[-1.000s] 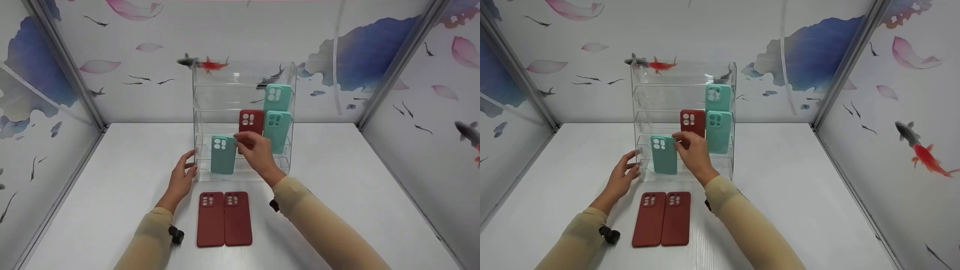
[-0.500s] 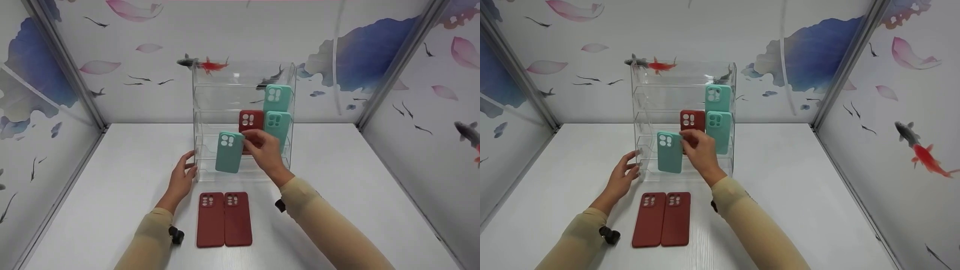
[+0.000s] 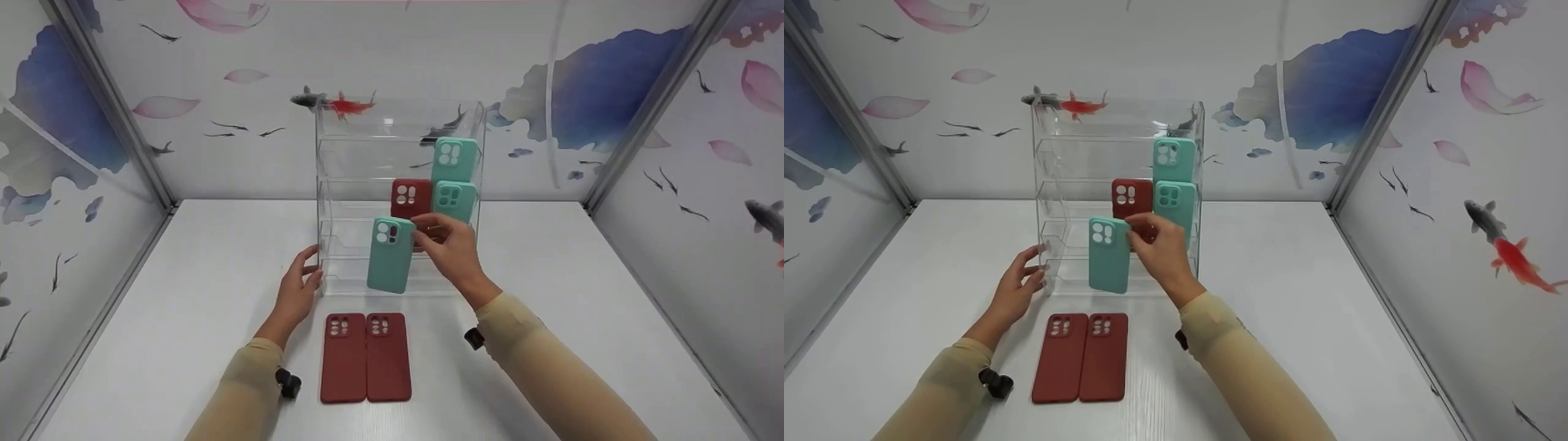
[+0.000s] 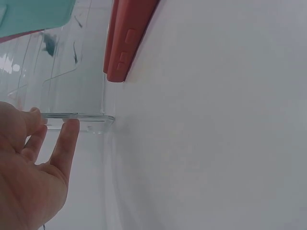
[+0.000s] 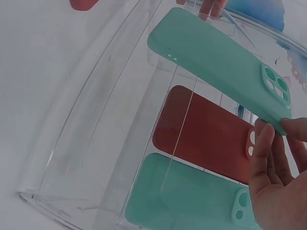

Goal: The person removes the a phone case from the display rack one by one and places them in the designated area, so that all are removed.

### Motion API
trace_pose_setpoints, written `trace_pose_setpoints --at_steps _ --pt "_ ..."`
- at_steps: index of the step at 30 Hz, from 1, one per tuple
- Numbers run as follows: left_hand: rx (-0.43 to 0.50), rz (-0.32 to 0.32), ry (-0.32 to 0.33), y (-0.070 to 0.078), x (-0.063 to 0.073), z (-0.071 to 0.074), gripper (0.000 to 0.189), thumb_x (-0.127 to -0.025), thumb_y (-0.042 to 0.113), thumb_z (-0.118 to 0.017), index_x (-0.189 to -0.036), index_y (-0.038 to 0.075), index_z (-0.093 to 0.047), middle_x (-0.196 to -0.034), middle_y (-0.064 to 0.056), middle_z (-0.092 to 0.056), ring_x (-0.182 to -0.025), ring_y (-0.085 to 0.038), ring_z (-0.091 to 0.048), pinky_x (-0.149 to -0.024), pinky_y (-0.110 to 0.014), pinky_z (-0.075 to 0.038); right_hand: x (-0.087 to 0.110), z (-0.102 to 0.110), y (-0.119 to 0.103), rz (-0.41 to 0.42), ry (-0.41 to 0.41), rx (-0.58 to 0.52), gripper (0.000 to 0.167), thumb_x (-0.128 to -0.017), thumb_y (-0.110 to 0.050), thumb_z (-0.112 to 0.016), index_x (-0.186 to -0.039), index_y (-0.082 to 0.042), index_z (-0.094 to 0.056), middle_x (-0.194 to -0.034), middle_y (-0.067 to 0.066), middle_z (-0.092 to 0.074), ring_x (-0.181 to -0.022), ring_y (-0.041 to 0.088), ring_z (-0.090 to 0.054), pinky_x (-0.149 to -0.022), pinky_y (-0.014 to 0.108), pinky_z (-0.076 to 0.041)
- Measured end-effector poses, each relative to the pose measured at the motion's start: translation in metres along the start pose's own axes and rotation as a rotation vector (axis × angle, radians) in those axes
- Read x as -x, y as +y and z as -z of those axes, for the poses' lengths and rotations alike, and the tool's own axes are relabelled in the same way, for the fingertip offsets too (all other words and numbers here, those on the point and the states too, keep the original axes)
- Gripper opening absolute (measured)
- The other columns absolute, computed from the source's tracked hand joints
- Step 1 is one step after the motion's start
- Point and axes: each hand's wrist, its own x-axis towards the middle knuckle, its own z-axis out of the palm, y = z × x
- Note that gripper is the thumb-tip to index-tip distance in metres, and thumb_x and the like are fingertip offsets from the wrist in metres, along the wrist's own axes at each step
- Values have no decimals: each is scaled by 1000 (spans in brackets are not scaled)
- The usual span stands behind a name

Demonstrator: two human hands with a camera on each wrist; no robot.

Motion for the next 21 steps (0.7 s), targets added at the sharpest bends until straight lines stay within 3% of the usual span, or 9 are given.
trace_pose_setpoints --at_steps 5,14,21 --pt "12 -9 4 -1 0 0 56 -109 12 -52 -161 19 -32 -165 -6 -36 -142 -31 -50 -113 -39 -55 9 10 9 -60 -18 55 20 -96 -17 -76 -116 -17 -76 -107 3 -76 -93 20 -76 -85 35 -68" --pt "18 -8 7 -1 0 -1 56 -109 10 -51 -161 18 -32 -166 -7 -35 -142 -32 -49 -113 -40 -54 18 35 21 -158 -15 66 21 -93 -16 -78 -114 -12 -77 -108 10 -76 -91 27 -75 -71 23 -65" --pt "21 -6 6 -1 -2 -2 55 -109 9 -50 -160 19 -33 -165 -7 -35 -141 -31 -50 -113 -40 -55 24 51 31 -239 -29 68 20 -94 -12 -75 -113 -9 -77 -109 12 -75 -90 28 -76 -71 32 -67"
